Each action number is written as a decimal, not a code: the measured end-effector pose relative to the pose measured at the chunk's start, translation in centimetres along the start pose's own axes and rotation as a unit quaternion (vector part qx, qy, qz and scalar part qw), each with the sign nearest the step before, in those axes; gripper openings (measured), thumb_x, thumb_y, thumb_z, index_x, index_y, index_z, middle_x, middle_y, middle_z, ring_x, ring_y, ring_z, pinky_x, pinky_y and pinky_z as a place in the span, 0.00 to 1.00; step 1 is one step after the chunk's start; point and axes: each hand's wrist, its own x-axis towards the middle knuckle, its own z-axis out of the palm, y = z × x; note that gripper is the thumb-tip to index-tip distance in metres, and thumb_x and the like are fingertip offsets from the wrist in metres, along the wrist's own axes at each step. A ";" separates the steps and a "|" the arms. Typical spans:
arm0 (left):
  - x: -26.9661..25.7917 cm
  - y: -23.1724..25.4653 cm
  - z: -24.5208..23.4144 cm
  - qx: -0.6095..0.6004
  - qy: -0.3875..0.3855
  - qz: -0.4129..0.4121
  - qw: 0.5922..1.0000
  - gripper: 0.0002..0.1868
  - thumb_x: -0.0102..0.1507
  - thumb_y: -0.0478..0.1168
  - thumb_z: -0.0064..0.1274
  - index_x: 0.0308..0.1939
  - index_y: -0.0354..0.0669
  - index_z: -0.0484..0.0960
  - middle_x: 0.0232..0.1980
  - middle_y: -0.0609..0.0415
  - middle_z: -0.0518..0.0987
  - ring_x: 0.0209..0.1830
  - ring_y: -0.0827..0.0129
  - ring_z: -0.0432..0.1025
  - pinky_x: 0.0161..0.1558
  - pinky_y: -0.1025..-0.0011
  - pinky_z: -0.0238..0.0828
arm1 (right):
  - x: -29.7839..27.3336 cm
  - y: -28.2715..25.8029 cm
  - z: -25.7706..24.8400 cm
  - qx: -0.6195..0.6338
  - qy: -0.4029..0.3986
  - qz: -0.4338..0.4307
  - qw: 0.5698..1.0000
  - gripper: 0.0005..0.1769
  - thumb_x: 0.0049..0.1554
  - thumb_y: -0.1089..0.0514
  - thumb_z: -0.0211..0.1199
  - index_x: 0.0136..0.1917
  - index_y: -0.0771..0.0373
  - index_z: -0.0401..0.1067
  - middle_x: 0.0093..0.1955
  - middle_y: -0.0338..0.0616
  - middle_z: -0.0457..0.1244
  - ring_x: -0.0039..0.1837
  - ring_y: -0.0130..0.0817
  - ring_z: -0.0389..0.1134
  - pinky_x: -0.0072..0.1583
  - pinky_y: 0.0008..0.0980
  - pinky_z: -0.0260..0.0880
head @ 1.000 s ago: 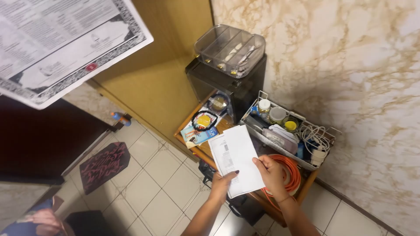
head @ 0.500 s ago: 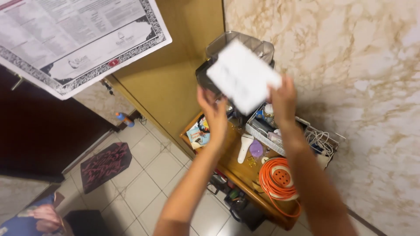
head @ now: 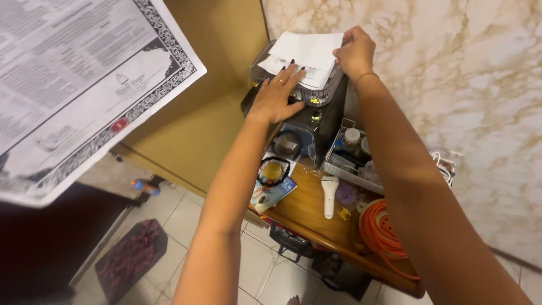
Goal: Organizing various items on a desk and shelf, including sorting a basket and wrapping a hair straightener cord.
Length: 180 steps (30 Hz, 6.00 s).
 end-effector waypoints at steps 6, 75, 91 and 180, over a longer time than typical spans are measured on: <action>0.6 -0.4 -0.7 0.022 -0.061 -0.035 0.997 0.42 0.66 0.70 0.33 0.81 0.64 0.48 0.84 0.56 0.43 0.83 0.55 0.39 0.77 0.48 0.34 | -1.1 1.4 2.1 -0.436 -0.147 -0.188 0.868 0.30 0.67 0.49 0.40 0.80 0.54 0.56 0.81 0.45 0.51 0.80 0.52 0.48 0.72 0.57 0.46; 3.7 16.3 30.5 -0.098 -0.030 0.136 0.985 0.23 0.68 0.32 0.37 0.66 0.37 0.76 0.67 0.44 0.74 0.70 0.54 0.65 0.74 0.44 0.44 | -12.9 29.0 -14.0 -0.227 0.060 0.086 0.968 0.36 0.51 0.50 0.68 0.68 0.51 0.56 0.60 0.61 0.66 0.65 0.62 0.67 0.66 0.58 0.65; -1.6 6.2 32.5 -0.317 0.034 0.140 0.937 0.19 0.71 0.30 0.34 0.59 0.36 0.79 0.59 0.42 0.77 0.63 0.50 0.71 0.65 0.56 0.66 | -22.3 33.5 -6.2 -0.378 0.051 -0.124 0.916 0.14 0.61 0.55 0.57 0.58 0.63 0.67 0.47 0.56 0.60 0.54 0.65 0.66 0.56 0.60 0.67; -1.5 16.5 32.7 -0.173 0.008 0.257 0.951 0.12 0.68 0.39 0.49 0.53 0.41 0.83 0.50 0.43 0.82 0.54 0.52 0.77 0.53 0.60 0.74 | -24.4 26.5 -22.9 0.209 0.298 0.061 0.929 0.21 0.69 0.52 0.62 0.68 0.46 0.54 0.63 0.38 0.59 0.55 0.32 0.62 0.51 0.39 0.77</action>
